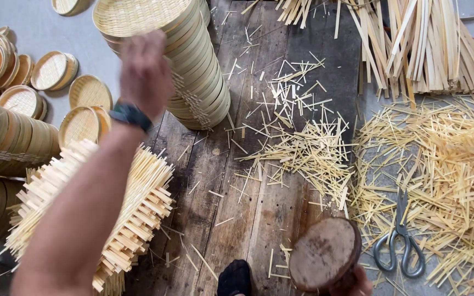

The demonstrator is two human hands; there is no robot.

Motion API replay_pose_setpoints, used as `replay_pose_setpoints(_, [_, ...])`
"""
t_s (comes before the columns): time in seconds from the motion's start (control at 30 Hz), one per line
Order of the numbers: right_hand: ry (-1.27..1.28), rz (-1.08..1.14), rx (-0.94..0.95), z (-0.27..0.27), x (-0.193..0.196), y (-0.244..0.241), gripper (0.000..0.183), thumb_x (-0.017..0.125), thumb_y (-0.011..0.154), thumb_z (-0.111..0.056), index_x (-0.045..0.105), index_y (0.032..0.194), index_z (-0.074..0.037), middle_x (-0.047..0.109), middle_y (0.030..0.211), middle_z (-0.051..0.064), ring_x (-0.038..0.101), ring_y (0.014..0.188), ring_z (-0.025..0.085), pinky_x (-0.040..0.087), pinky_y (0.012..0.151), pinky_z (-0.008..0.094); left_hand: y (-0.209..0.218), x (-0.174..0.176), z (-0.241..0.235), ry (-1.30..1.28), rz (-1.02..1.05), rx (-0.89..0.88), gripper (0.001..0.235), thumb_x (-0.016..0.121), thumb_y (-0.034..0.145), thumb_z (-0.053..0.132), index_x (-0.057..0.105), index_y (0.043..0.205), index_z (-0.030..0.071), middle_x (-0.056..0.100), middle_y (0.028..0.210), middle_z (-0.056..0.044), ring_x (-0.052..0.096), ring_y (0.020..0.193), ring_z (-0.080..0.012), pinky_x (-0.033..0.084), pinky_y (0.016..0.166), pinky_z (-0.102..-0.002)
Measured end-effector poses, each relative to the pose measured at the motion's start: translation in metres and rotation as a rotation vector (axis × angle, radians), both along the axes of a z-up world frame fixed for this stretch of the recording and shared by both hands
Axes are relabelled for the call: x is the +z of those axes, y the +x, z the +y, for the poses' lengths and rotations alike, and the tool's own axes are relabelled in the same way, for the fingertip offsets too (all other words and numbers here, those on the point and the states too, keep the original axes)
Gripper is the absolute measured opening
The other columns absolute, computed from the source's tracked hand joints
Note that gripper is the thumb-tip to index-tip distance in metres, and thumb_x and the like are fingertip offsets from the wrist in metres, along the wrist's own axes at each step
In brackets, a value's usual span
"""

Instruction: The person sits on the floor and repeatedly trims the protruding bamboo strips from the edge of a round woven basket using scissors. They hold the basket against a wooden block, cut the excess strips, and then stack the finished basket with others.

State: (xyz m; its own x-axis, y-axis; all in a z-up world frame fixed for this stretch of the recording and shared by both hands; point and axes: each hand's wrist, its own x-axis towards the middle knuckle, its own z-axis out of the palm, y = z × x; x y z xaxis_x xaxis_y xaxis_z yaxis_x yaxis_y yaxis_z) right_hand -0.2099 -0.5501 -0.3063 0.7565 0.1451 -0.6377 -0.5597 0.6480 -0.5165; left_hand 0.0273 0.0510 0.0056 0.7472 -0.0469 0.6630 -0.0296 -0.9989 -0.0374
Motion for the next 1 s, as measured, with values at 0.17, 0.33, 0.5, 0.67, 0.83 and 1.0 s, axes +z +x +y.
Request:
replay_pose_setpoints(0.17, [-0.030, 0.021, 0.056, 0.058, 0.061, 0.087, 0.070, 0.044, 0.093, -0.050, 0.045, 0.151, -0.011, 0.054, 0.146, 0.014, 0.056, 0.129, 0.035, 0.043, 0.108, 0.060, -0.113, -0.101, -0.091, -0.318, 0.406, -0.063, 0.052, 0.073, 0.089, 0.021, 0.060, 0.137, 0.009, 0.059, 0.140, -0.021, 0.058, 0.126, -0.0364, 0.047, 0.106, -0.052])
replay_pose_setpoints(0.33, [-0.860, -0.460, 0.451, -0.040, 0.008, 0.073, 0.085, 0.069, 0.076, -0.024, 0.038, 0.153, -0.005, 0.054, 0.143, 0.021, 0.055, 0.127, 0.034, 0.045, 0.107, 0.049, -0.240, -0.160, -0.036, -0.509, 0.832, 0.308, 0.076, 0.073, 0.084, 0.043, 0.042, 0.150, 0.021, 0.042, 0.156, -0.017, 0.039, 0.145, -0.0330, 0.033, 0.117, -0.053])
replay_pose_setpoints(0.5, [-0.692, -0.086, 0.083, -0.048, 0.056, 0.077, 0.065, 0.068, 0.095, -0.020, 0.051, 0.156, -0.008, 0.066, 0.134, 0.014, 0.068, 0.110, 0.032, 0.058, 0.080, 0.059, -0.360, -0.215, 0.047, -0.239, 1.129, 0.543, 0.058, 0.074, 0.081, 0.039, 0.060, 0.137, 0.044, 0.035, 0.166, -0.008, 0.031, 0.152, -0.0359, 0.037, 0.120, -0.046])
replay_pose_setpoints(0.67, [-0.790, -0.120, 0.282, -0.038, 0.002, 0.073, 0.055, 0.068, 0.094, -0.013, 0.054, 0.144, 0.004, 0.067, 0.128, 0.023, 0.068, 0.108, 0.034, 0.055, 0.092, 0.050, -0.347, -0.202, 0.039, -0.217, 1.205, 0.554, 0.033, 0.069, 0.091, 0.050, 0.069, 0.123, 0.045, 0.027, 0.169, -0.003, 0.025, 0.155, -0.0347, 0.022, 0.127, -0.054])
replay_pose_setpoints(0.83, [-0.433, 0.087, 0.336, 0.072, 0.054, 0.056, 0.052, 0.062, 0.093, -0.026, 0.050, 0.136, 0.001, 0.065, 0.130, 0.015, 0.069, 0.108, 0.030, 0.063, 0.082, 0.051, -0.305, -0.174, 0.029, -0.433, 1.238, 0.554, 0.052, 0.077, 0.083, 0.052, 0.065, 0.130, 0.035, 0.023, 0.167, -0.006, 0.022, 0.153, -0.0337, 0.016, 0.124, -0.058])
replay_pose_setpoints(1.0, [-0.693, 0.220, 0.730, 0.016, -0.001, 0.051, 0.047, 0.059, 0.099, -0.029, 0.060, 0.131, 0.006, 0.074, 0.115, 0.026, 0.076, 0.096, 0.037, 0.063, 0.070, 0.047, -0.276, -0.200, 0.026, -0.362, 1.099, 0.392, 0.036, 0.064, 0.095, 0.033, 0.069, 0.130, 0.038, 0.030, 0.164, -0.006, 0.029, 0.147, -0.0344, 0.022, 0.120, -0.057])
